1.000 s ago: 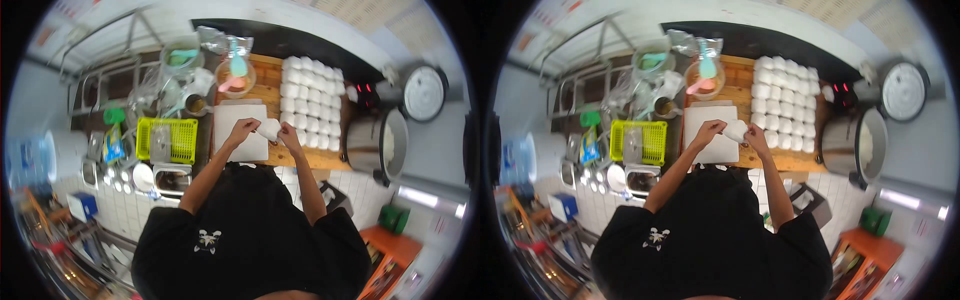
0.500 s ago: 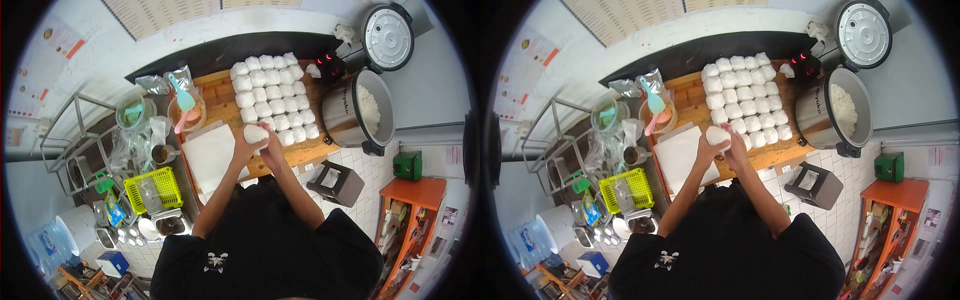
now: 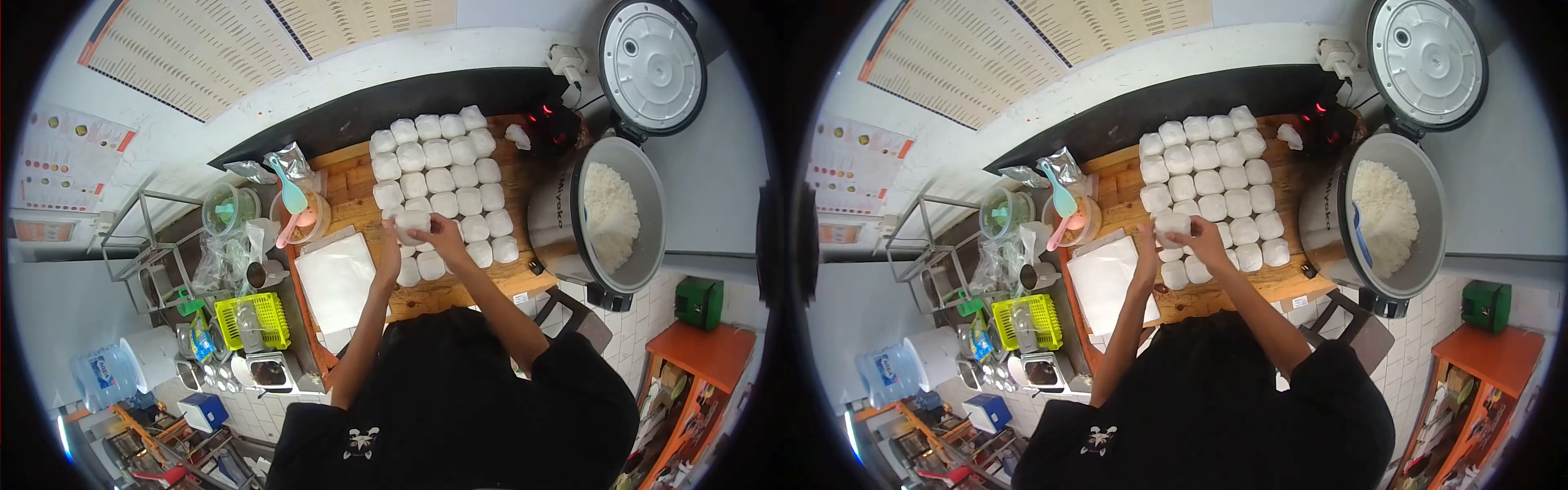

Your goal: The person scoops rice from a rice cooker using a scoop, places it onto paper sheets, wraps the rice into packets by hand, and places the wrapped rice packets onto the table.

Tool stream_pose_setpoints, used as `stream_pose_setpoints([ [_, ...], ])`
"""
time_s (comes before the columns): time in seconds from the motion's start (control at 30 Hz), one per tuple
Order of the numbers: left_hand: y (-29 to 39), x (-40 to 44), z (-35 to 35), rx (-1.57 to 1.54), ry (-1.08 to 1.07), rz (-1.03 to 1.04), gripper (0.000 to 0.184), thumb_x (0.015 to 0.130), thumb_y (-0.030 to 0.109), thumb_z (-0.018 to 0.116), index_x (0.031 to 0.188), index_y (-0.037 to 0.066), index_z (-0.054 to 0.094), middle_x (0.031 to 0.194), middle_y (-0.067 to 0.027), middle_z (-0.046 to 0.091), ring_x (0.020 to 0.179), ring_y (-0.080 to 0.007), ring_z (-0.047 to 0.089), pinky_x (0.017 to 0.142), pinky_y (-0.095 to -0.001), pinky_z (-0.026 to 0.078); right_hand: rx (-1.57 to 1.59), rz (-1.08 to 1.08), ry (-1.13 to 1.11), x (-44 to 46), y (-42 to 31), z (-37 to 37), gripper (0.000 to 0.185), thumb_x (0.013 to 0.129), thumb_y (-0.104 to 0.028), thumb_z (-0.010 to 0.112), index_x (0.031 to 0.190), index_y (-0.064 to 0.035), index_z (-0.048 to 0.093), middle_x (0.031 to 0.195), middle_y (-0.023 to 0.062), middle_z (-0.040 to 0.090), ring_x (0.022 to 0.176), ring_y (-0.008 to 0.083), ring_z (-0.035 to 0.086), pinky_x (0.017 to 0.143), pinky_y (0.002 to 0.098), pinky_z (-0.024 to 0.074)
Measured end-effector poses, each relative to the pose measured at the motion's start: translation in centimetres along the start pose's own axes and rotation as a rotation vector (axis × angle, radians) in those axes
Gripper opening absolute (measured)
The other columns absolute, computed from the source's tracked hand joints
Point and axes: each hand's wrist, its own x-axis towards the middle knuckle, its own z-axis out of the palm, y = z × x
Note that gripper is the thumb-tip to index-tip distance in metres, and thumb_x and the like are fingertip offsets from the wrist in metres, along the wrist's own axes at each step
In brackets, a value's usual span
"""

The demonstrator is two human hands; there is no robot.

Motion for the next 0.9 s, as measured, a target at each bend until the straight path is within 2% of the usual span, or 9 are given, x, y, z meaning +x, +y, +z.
stream_pose_setpoints([
  [0.17, 2.0, -3.3, -3.2, 0.044, 0.242, -0.049, 0.075, 0.101, 0.062, 0.026, 0.143, 0.001, 0.042, 0.138, -0.0212, 0.052, 0.134, -0.0306, 0.044, 0.108, -0.0449, 0.033, -0.305, 0.117, 0.334, 8.8, 2.4, -3.9, 0.062, 0.07, -0.032, 0.088, 0.116, -0.0031, 0.058, 0.102, 0.0135, 0.069, 0.091, 0.0212, 0.067, 0.081, 0.0332, 0.0532],
  [0.27, 1.2, -6.2, -4.4, 0.083, 0.33, -0.124, 0.069, 0.102, 0.058, 0.032, 0.135, 0.0, 0.05, 0.129, -0.0202, 0.059, 0.128, -0.03, 0.051, 0.104, -0.0443, 0.038, -0.113, 0.007, 0.154, 15.8, 8.1, -4.5, 0.069, 0.064, -0.038, 0.09, 0.115, -0.0045, 0.058, 0.1, 0.0142, 0.069, 0.089, 0.0259, 0.068, 0.078, 0.0357, 0.0534],
  [0.3, 0.6, -7.1, -4.6, 0.099, 0.349, -0.161, 0.066, 0.102, 0.056, 0.034, 0.132, 0.0, 0.053, 0.125, -0.0192, 0.063, 0.124, -0.0294, 0.054, 0.101, -0.0437, 0.041, -0.551, -0.145, 0.162, 16.8, 8.0, -4.5, 0.066, 0.068, -0.036, 0.089, 0.117, -0.0065, 0.055, 0.1, 0.0129, 0.068, 0.088, 0.0298, 0.066, 0.078, 0.0415, 0.0519],
  [0.4, -1.8, -7.5, -4.9, 0.17, 0.344, -0.232, 0.059, 0.102, 0.051, 0.04, 0.128, 0.0, 0.056, 0.119, -0.016, 0.066, 0.116, -0.026, 0.06, 0.094, -0.041, 0.046, -1.002, -0.418, 0.572, 15.5, 5.3, -3.0, 0.055, 0.075, -0.038, 0.083, 0.113, -0.0084, 0.057, 0.098, 0.0105, 0.068, 0.088, 0.0314, 0.063, 0.078, 0.0471, 0.0489],
  [0.5, -2.6, -3.7, -4.2, 0.272, 0.292, -0.145, 0.05, 0.1, 0.043, 0.051, 0.127, 0.001, 0.056, 0.119, -0.0133, 0.065, 0.115, -0.0253, 0.059, 0.093, -0.0378, 0.046, -0.917, -0.258, 0.246, 15.6, 5.6, -3.2, 0.046, 0.081, -0.037, 0.077, 0.112, -0.0097, 0.058, 0.099, 0.0094, 0.069, 0.09, 0.0306, 0.062, 0.079, 0.05, 0.047],
  [0.6, -5.5, 3.3, -2.8, 0.381, 0.366, 0.141, 0.051, 0.097, 0.038, 0.06, 0.124, -0.005, 0.054, 0.123, -0.0234, 0.06, 0.117, -0.0353, 0.056, 0.098, -0.0413, 0.043, -0.732, -0.389, 0.372, 13.3, 3.8, -4.8, 0.039, 0.085, -0.036, 0.074, 0.109, -0.0089, 0.059, 0.1, 0.0084, 0.069, 0.09, 0.0308, 0.063, 0.078, 0.0478, 0.0479],
  [0.7, -4.8, 9.0, -0.6, 0.645, 0.561, 0.294, 0.052, 0.091, 0.033, 0.066, 0.127, -0.003, 0.053, 0.128, -0.0243, 0.055, 0.122, -0.0382, 0.049, 0.099, -0.0457, 0.041, -0.323, -0.53, 0.304, 4.9, -6.0, -8.0, 0.024, 0.092, -0.026, 0.067, 0.101, -0.0034, 0.066, 0.096, 0.0099, 0.07, 0.088, 0.0236, 0.065, 0.078, 0.034, 0.0487],
  [0.77, -2.2, 10.2, 2.4, 0.941, 0.691, 0.393, 0.054, 0.088, 0.03, 0.069, 0.129, -0.002, 0.052, 0.127, -0.0225, 0.055, 0.122, -0.038, 0.047, 0.1, -0.0474, 0.039, -0.358, -0.373, 0.329, -2.4, -12.6, -11.6, 0.017, 0.093, -0.017, 0.065, 0.101, -0.0017, 0.067, 0.092, 0.009, 0.07, 0.085, 0.0166, 0.064, 0.079, 0.0295, 0.0479],
  [0.9, -3.2, 15.1, 6.0, 1.319, 0.479, 0.328, 0.059, 0.081, 0.034, 0.075, 0.126, 0.002, 0.054, 0.125, -0.0156, 0.056, 0.12, -0.0332, 0.047, 0.099, -0.0465, 0.037, -0.362, -0.523, 0.543, -11.7, -16.6, -18.6, 0.013, 0.098, -0.008, 0.055, 0.092, 0.0015, 0.064, 0.087, 0.0081, 0.067, 0.084, 0.0145, 0.061, 0.078, 0.028, 0.048],
])
